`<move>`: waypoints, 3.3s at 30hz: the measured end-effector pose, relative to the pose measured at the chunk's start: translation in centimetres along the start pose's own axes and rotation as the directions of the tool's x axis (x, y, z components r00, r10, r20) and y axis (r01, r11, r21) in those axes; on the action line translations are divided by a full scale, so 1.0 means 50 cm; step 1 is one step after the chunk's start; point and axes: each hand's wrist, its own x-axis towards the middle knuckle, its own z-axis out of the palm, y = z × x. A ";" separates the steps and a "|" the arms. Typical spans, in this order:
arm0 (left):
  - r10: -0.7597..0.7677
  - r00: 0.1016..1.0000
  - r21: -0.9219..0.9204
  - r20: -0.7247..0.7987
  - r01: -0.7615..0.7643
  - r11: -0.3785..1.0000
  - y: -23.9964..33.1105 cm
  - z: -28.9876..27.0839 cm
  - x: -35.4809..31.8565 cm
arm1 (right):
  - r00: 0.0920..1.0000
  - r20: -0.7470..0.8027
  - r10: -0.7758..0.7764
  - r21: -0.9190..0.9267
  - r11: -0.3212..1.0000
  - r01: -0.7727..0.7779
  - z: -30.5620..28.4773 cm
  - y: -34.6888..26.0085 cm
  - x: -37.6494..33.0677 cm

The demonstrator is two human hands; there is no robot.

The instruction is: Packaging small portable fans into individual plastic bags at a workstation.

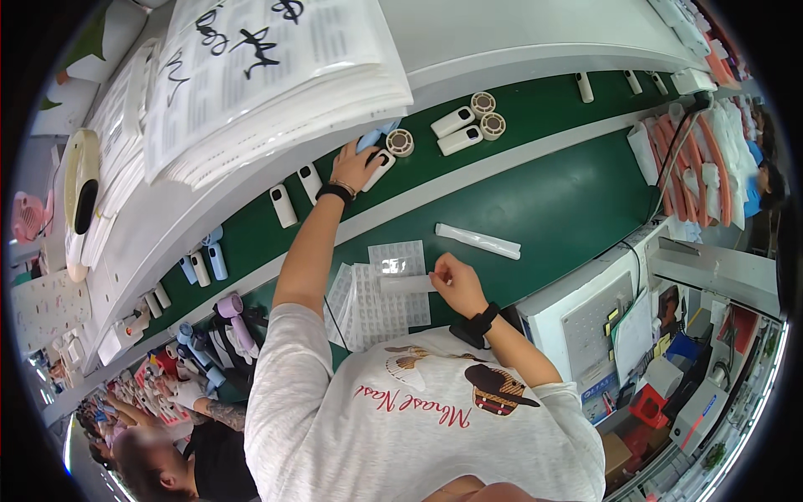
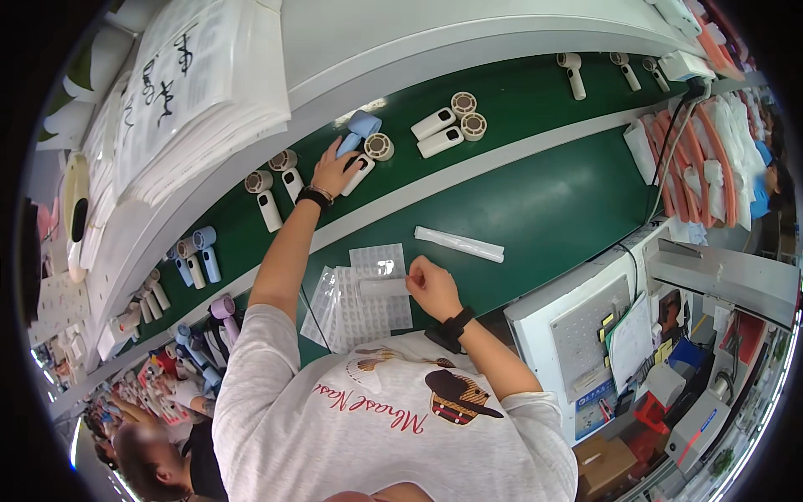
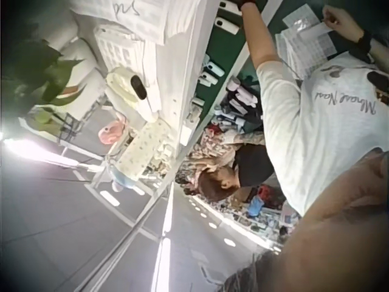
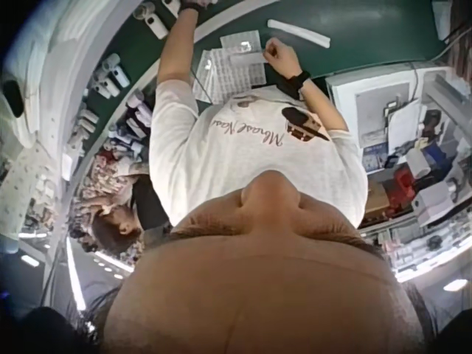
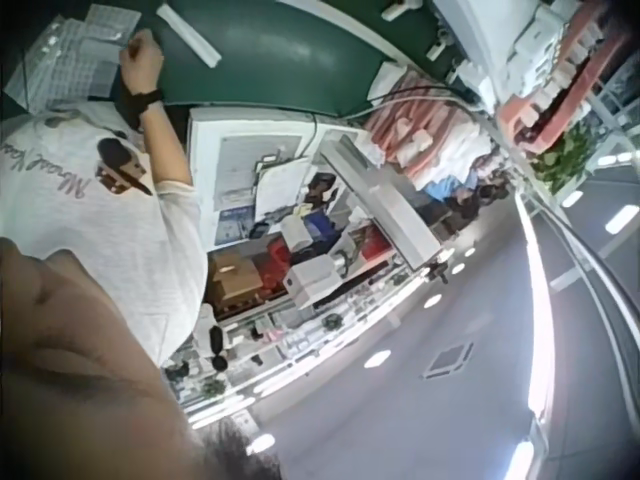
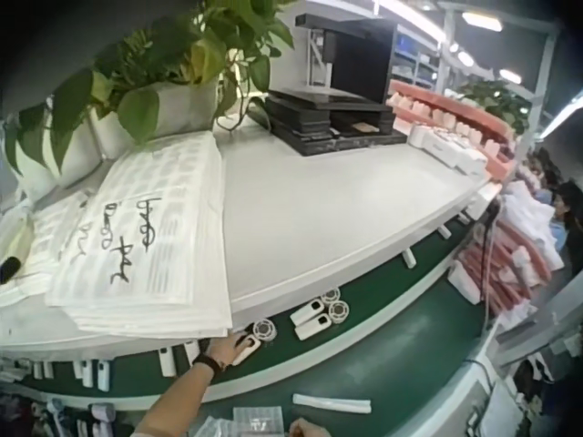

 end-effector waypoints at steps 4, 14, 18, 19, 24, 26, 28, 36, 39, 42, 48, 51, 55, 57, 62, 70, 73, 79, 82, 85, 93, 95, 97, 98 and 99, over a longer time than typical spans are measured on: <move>0.085 0.974 0.121 -0.210 -0.060 0.991 0.024 0.011 -0.036 | 0.991 0.128 -0.039 -0.101 0.993 0.052 0.004 -0.010 -0.011; 0.265 0.959 -0.011 -0.098 -0.267 0.964 0.115 0.044 -0.312 | 0.826 0.097 -0.555 -0.481 0.701 0.527 0.044 0.051 0.030; 0.194 0.979 -0.003 0.060 -0.195 0.981 0.136 0.075 -0.445 | 0.857 0.247 -0.452 -0.300 0.805 0.511 0.073 0.117 0.050; 0.195 0.979 -0.050 0.057 -0.192 0.980 0.144 0.079 -0.468 | 0.866 0.319 -0.386 -0.215 0.860 0.462 0.072 0.122 0.050; 0.188 0.980 -0.366 0.057 -0.155 0.917 0.151 0.070 -0.498 | 0.899 0.393 -0.192 0.131 0.980 0.152 0.032 0.098 0.055; 0.195 0.979 -0.468 0.054 -0.148 0.871 0.159 0.062 -0.498 | 0.896 0.404 -0.187 0.069 0.982 0.174 0.002 0.063 0.047; 0.105 0.990 -0.797 0.099 0.015 0.604 0.181 0.052 -0.497 | 0.896 0.398 -0.196 0.035 0.979 0.199 -0.023 0.019 0.035; -0.021 0.996 -0.929 0.088 0.089 0.359 0.231 0.014 -0.512 | 0.715 0.154 -0.681 -0.315 0.652 0.689 -0.076 -0.087 -0.056; -0.050 0.980 -0.952 0.191 0.197 0.233 0.268 -0.017 -0.529 | 0.658 0.037 -0.752 -0.390 0.596 0.702 -0.085 -0.097 -0.082; -0.027 0.941 -0.942 0.336 0.336 -0.005 0.289 -0.030 -0.538 | 0.589 0.038 -0.808 -0.426 0.520 0.740 -0.089 -0.106 -0.096; -0.052 0.991 -0.954 0.122 0.131 0.270 0.280 -0.002 -0.543 | 0.525 0.176 -0.833 -0.409 0.424 0.808 -0.079 -0.110 -0.117; -0.018 1.000 -0.885 -0.004 0.004 0.466 0.279 0.006 -0.544 | 0.620 0.148 -0.771 -0.285 0.567 0.773 -0.085 -0.119 -0.126; 0.013 0.995 -0.784 -0.094 -0.082 0.615 0.280 0.010 -0.549 | 0.765 -0.132 -0.630 -0.273 0.765 0.583 -0.077 -0.152 -0.134; 0.011 0.996 -0.750 -0.094 -0.078 0.657 0.293 0.001 -0.550 | 0.825 -0.085 -0.559 -0.240 0.815 0.528 -0.084 -0.151 -0.128; 0.068 0.992 -0.728 -0.103 -0.122 0.675 0.302 -0.015 -0.544 | 0.853 0.040 -0.521 -0.145 0.841 0.521 -0.098 -0.139 -0.116; 0.093 0.996 -0.660 -0.009 -0.076 0.747 0.291 -0.001 -0.535 | 0.716 -0.036 -0.697 -0.130 0.714 0.688 -0.088 -0.176 -0.100; 0.105 0.991 -0.717 -0.088 -0.136 0.683 0.297 0.009 -0.528 | 0.688 -0.009 -0.726 -0.137 0.683 0.718 -0.081 -0.176 -0.092; 0.118 0.993 -0.775 -0.023 -0.092 0.626 0.291 0.030 -0.500 | 0.709 0.117 -0.696 -0.213 0.680 0.702 -0.079 -0.147 -0.073; 0.077 0.997 -0.855 0.019 -0.024 0.518 0.276 0.065 -0.462 | 0.827 0.139 -0.544 -0.057 0.830 0.555 -0.093 -0.147 -0.080; 0.011 0.945 -0.779 0.327 0.263 0.569 0.206 0.140 -0.383 | 0.891 0.158 -0.426 0.052 0.904 0.423 -0.102 -0.150 -0.072; -0.129 0.876 -0.270 -0.464 -0.002 0.963 0.132 0.158 -0.226 | 0.921 -0.065 -0.385 0.113 0.914 0.390 -0.106 -0.134 -0.026; -0.371 0.722 -0.155 -0.585 0.349 0.924 0.127 0.091 -0.184 | 0.936 -0.138 -0.323 0.127 0.932 0.340 -0.117 -0.116 -0.018; -0.470 0.627 -0.091 -0.621 0.539 0.838 0.101 0.031 -0.139 | 0.947 -0.122 -0.298 0.161 0.935 0.315 -0.110 -0.113 -0.014; -0.616 0.615 -0.189 -0.493 0.615 0.765 0.079 0.002 -0.116 | 0.956 -0.101 -0.276 0.196 0.936 0.291 -0.104 -0.113 -0.012; -0.732 0.590 -0.272 -0.341 0.684 0.677 0.070 -0.017 -0.086 | 0.963 -0.088 -0.253 0.226 0.937 0.267 -0.102 -0.110 -0.007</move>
